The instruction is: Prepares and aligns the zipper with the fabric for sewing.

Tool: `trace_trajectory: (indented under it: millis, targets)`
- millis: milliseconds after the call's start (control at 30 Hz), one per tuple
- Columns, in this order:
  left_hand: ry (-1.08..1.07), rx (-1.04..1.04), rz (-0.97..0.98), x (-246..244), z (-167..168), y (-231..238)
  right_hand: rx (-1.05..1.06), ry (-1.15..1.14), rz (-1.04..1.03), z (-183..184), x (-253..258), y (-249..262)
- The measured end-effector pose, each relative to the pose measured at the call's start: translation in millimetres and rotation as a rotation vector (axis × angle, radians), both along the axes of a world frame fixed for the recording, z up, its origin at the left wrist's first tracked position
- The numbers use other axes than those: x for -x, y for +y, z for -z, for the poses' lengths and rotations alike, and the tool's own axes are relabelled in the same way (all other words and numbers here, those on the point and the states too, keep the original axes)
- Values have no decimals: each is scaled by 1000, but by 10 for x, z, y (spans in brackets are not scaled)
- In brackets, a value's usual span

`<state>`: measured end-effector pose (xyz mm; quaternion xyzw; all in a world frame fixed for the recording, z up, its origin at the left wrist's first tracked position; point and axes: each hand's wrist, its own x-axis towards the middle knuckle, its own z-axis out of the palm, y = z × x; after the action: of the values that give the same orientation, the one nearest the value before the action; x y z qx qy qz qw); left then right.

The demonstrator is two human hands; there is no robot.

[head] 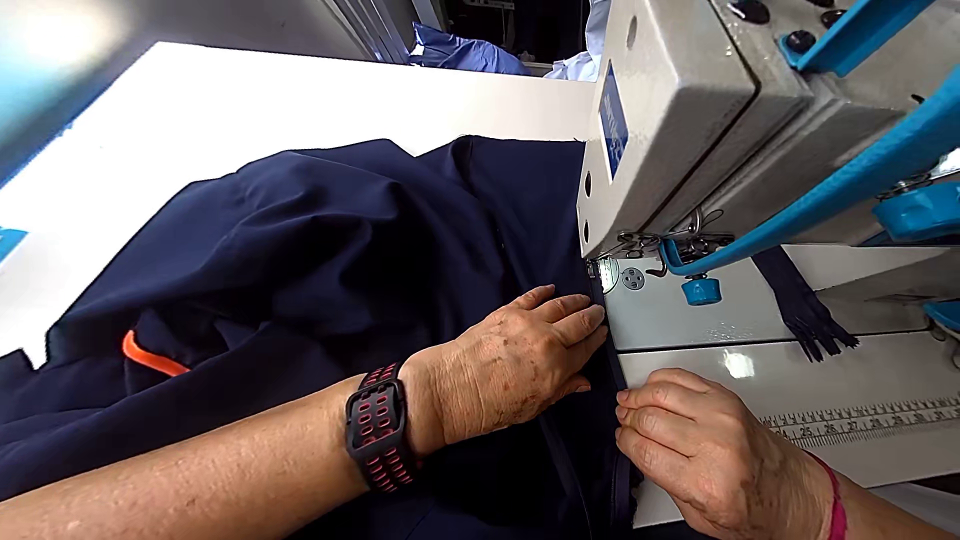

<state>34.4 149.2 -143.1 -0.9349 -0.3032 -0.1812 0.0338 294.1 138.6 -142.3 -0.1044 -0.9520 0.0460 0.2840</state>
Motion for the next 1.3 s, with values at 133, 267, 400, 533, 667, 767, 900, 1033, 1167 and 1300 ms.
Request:
trace_trajectory:
  millis: [133,267,400,533,667,767,900,1033,1167,1300]
  targets:
    - [-27,-25,-90,-52,56,-129,1,-2,0,1,8,8]
    - [-98,17,-115,-55,104,-157,-6,7,1,11,20,1]
    - [-104,141,-75,33,168,-143,-3,48,27,43,23,-35]
    - [-100,134,-43,81,185,-124,12,51,43,98,-36,-49]
    - [-99,119,-35,110,196,-96,29,65,34,107,-27,-82]
    - [-110,116,-27,148,203,-67,32,73,12,127,-22,-60]
    - [-122,119,-32,178,190,23,32,80,2,140,-10,25]
    - [-113,136,0,262,147,242,28,92,-1,141,52,188]
    - [-150,114,68,341,115,506,36,86,2,124,103,342]
    - [-152,110,120,394,97,654,32,84,14,124,114,381]
